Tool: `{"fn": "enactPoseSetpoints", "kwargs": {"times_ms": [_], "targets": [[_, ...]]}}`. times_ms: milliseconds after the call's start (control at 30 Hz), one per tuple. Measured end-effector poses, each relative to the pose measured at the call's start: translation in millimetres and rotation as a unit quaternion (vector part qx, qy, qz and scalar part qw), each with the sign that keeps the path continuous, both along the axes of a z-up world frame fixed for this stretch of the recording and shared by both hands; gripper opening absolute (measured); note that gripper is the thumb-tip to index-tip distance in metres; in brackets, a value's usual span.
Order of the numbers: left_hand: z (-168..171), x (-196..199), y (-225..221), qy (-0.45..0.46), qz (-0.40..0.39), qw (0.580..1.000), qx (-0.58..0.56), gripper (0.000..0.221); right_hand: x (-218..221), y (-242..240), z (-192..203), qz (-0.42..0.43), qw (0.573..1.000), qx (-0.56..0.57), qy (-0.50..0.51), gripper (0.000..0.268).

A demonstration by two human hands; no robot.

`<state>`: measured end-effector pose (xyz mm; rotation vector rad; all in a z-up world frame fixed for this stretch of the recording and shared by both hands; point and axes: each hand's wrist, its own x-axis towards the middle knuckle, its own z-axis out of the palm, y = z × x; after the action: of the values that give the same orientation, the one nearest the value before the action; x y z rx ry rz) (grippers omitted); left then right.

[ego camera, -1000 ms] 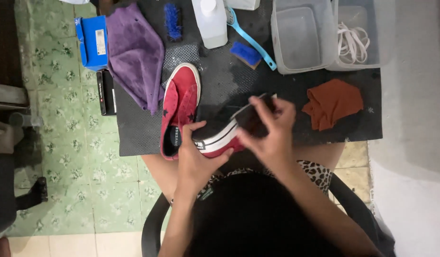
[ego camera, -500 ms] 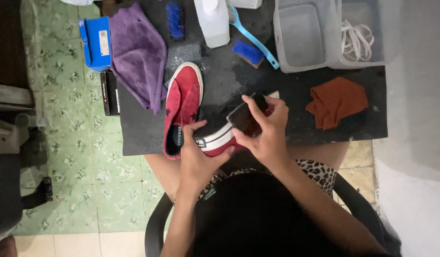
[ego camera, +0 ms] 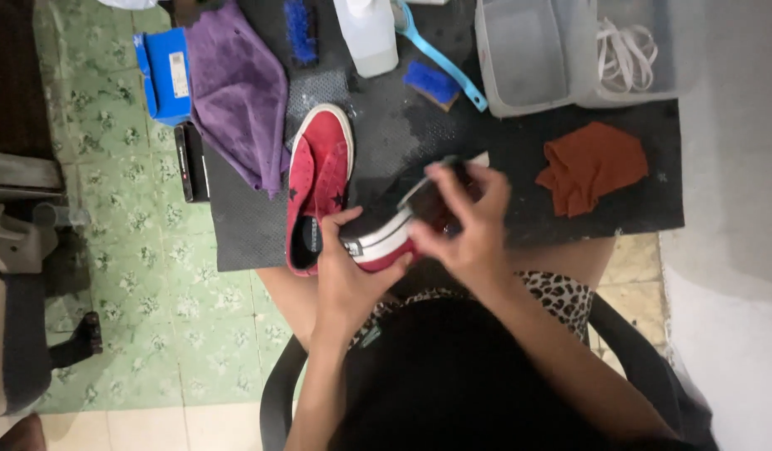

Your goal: Scrubbing the rubber sole and sides of a red sneaker with a brush and cleaning solution.

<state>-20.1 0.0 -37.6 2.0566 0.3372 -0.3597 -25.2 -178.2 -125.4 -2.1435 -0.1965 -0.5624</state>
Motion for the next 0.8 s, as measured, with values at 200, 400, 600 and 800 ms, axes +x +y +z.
{"fn": "enactPoseSetpoints", "kwargs": {"times_ms": [200, 400, 600, 800], "targets": [[3, -3, -4, -0.008, 0.013, 1.000, -0.015, 0.084, -16, 26, 5, 0.012, 1.000, 0.012, 0.019, 0.085], [-9, -3, -5, -0.014, 0.025, 0.999, -0.018, 0.084, -5, 19, 8, 0.007, 1.000, -0.001, -0.012, 0.076], [6, 3, -2, -0.006, 0.025, 1.000, -0.006, 0.085, -2, 18, 21, -0.003, 1.000, -0.014, -0.022, 0.075], [-3, 4, -1, 0.000, 0.028, 1.000, -0.006, 0.094, -3, 18, 32, -0.007, 0.997, -0.048, -0.056, 0.073]]}}
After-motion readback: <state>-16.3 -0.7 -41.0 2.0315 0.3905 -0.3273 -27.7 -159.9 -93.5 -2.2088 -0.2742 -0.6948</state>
